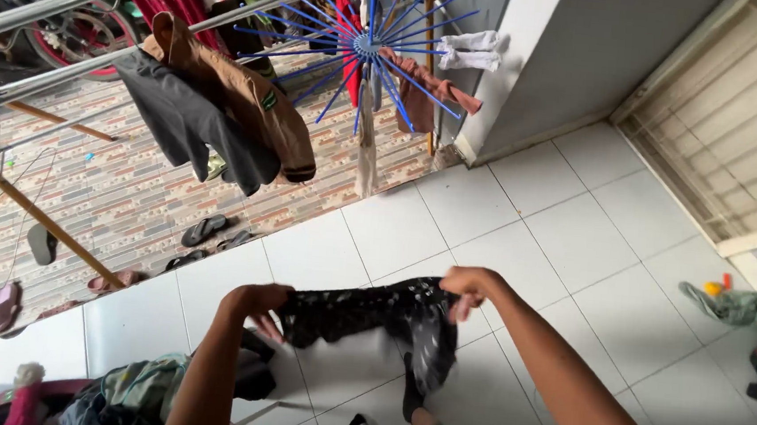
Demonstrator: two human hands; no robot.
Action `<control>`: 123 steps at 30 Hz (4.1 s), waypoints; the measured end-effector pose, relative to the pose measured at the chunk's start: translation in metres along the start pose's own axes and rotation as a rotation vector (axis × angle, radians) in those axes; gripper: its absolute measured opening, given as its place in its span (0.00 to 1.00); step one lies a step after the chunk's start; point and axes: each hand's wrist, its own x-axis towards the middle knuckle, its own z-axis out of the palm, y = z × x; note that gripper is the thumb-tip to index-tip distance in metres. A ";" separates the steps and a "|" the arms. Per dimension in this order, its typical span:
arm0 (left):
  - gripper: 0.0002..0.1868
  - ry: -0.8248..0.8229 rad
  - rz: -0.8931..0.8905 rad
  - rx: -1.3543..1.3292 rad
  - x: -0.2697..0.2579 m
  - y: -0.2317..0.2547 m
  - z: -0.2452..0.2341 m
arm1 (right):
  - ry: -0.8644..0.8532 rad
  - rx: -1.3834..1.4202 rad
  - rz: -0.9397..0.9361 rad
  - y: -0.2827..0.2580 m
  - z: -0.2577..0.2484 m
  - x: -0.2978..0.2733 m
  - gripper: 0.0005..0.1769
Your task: Hanging wet clothes on a laundry rack to dry.
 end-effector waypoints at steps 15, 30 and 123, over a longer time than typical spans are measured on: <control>0.32 1.140 0.326 0.635 -0.133 0.082 -0.070 | 1.177 -0.615 -0.703 -0.138 0.061 -0.201 0.48; 0.40 1.278 -0.053 -0.049 -0.165 0.109 -0.081 | 0.984 -0.095 -1.232 -0.148 0.059 -0.168 0.58; 0.17 0.830 0.138 -1.016 0.113 0.256 -0.062 | 0.156 0.731 -0.896 -0.128 -0.077 -0.093 0.11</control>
